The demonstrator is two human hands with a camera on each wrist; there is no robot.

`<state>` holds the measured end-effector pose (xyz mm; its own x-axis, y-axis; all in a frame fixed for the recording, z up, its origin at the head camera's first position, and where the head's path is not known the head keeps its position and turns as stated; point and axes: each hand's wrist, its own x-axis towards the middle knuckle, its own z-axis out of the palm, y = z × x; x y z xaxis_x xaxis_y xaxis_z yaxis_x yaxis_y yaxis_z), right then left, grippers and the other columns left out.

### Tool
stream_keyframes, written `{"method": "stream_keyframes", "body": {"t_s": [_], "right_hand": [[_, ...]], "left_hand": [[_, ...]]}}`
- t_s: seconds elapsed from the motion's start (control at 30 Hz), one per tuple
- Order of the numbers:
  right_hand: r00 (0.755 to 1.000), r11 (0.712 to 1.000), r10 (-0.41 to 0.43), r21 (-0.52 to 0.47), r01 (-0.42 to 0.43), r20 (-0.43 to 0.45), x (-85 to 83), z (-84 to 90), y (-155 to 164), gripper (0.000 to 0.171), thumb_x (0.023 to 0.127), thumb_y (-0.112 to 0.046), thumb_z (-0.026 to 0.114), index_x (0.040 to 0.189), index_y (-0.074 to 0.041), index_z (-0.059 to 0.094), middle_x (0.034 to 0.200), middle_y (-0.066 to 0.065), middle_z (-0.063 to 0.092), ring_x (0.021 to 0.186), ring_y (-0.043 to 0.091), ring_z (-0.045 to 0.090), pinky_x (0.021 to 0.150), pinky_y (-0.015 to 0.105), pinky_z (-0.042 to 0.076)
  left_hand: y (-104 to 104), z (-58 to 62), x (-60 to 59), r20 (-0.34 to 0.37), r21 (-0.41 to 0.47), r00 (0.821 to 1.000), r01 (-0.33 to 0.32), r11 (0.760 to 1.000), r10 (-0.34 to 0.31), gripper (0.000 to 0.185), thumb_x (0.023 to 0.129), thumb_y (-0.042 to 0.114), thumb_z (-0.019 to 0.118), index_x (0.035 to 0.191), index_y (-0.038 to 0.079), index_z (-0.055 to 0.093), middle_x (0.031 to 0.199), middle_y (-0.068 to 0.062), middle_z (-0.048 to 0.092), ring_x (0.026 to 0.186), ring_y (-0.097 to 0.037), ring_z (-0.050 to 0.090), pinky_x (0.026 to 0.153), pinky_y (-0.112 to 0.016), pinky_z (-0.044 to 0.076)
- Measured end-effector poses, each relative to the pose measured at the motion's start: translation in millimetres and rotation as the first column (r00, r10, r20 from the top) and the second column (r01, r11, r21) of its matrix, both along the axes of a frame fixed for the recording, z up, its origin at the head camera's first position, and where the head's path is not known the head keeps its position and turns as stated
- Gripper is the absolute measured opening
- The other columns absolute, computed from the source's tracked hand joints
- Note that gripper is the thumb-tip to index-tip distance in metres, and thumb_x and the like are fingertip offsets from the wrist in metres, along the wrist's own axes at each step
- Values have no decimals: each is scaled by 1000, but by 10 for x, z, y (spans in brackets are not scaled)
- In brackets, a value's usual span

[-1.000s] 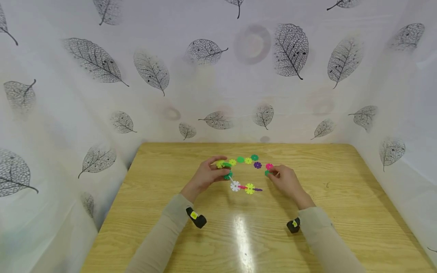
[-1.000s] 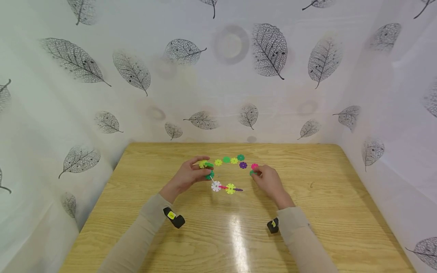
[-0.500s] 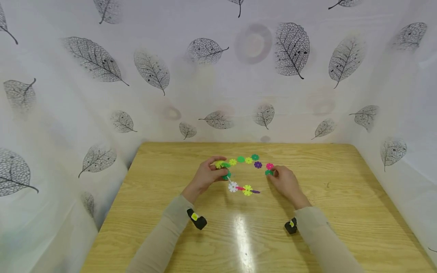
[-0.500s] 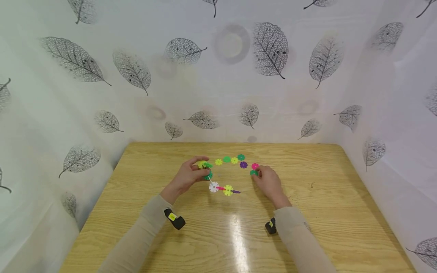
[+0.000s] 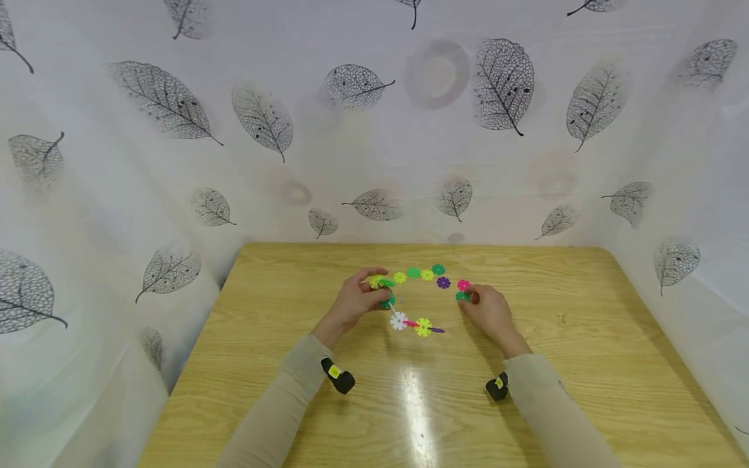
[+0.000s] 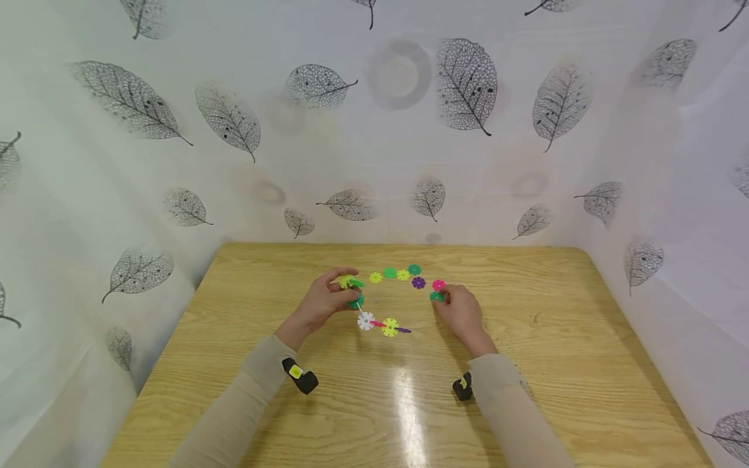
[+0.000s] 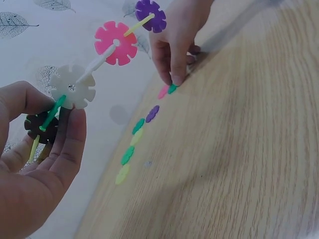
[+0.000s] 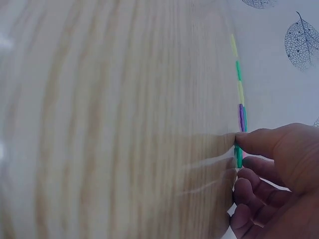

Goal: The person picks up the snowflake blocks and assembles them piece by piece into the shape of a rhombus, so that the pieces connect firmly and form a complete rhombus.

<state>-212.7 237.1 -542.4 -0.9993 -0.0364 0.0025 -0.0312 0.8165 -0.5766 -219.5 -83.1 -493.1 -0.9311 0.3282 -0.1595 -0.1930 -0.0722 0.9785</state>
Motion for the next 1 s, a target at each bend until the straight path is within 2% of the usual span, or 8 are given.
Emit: {"method": "stream_keyframes", "body": {"t_s": [0.23, 0.4, 0.53, 0.67, 0.83, 1.0], "right_hand": [[1000, 999, -21, -34, 22, 21, -10, 14, -4, 34, 99, -28, 75, 110, 3, 72, 93, 13, 67, 80, 23, 55, 67, 30, 45], [999, 999, -20, -31, 21, 32, -1, 34, -15, 35, 99, -27, 74, 112, 5, 71, 96, 15, 68, 81, 24, 56, 69, 33, 48], [1000, 1000, -9, -17, 10, 30, 5, 46, -22, 34, 100, -25, 72, 112, 6, 70, 101, 19, 69, 86, 28, 62, 76, 42, 56], [999, 1000, -1, -17, 2, 32, 14, 46, -33, 33, 100, -24, 72, 113, 5, 65, 103, 21, 70, 89, 30, 65, 79, 46, 58], [999, 998, -8, -62, 11, 40, 16, 39, -32, 30, 100, -20, 72, 116, 3, 62, 101, 22, 71, 87, 31, 66, 75, 44, 58], [999, 991, -11, -134, 17, 44, -4, 55, -18, 29, 102, -13, 68, 123, 7, 66, 108, 26, 73, 97, 37, 71, 82, 49, 62]], "left_hand": [[-6, 31, 1, -5, -13, 1000, -12, 1000, 12, 49, 97, -5, 67, 145, 5, 56, 106, -14, 73, 84, -13, 73, 85, -39, 68], [-14, 48, -11, -3, -20, 1000, -22, 1000, 22, 50, 97, -5, 68, 144, 5, 57, 103, -11, 74, 84, -12, 72, 84, -38, 68], [-20, 57, -14, -12, -22, 1000, -21, 1000, 21, 51, 97, -5, 68, 145, 4, 56, 98, -6, 73, 83, -11, 72, 85, -38, 68], [-25, 59, -16, -13, -21, 1000, -13, 1000, 12, 52, 97, -5, 68, 146, 3, 55, 99, -6, 73, 84, -12, 72, 84, -37, 68], [-27, 56, -17, -8, -25, 1000, -10, 1000, 10, 52, 97, -4, 68, 147, 4, 55, 102, -8, 74, 85, -12, 72, 83, -35, 68], [-24, 56, -23, 1, -20, 1000, -16, 1000, 16, 51, 97, -4, 68, 146, 5, 56, 99, -6, 73, 84, -13, 72, 82, -33, 67]]}}
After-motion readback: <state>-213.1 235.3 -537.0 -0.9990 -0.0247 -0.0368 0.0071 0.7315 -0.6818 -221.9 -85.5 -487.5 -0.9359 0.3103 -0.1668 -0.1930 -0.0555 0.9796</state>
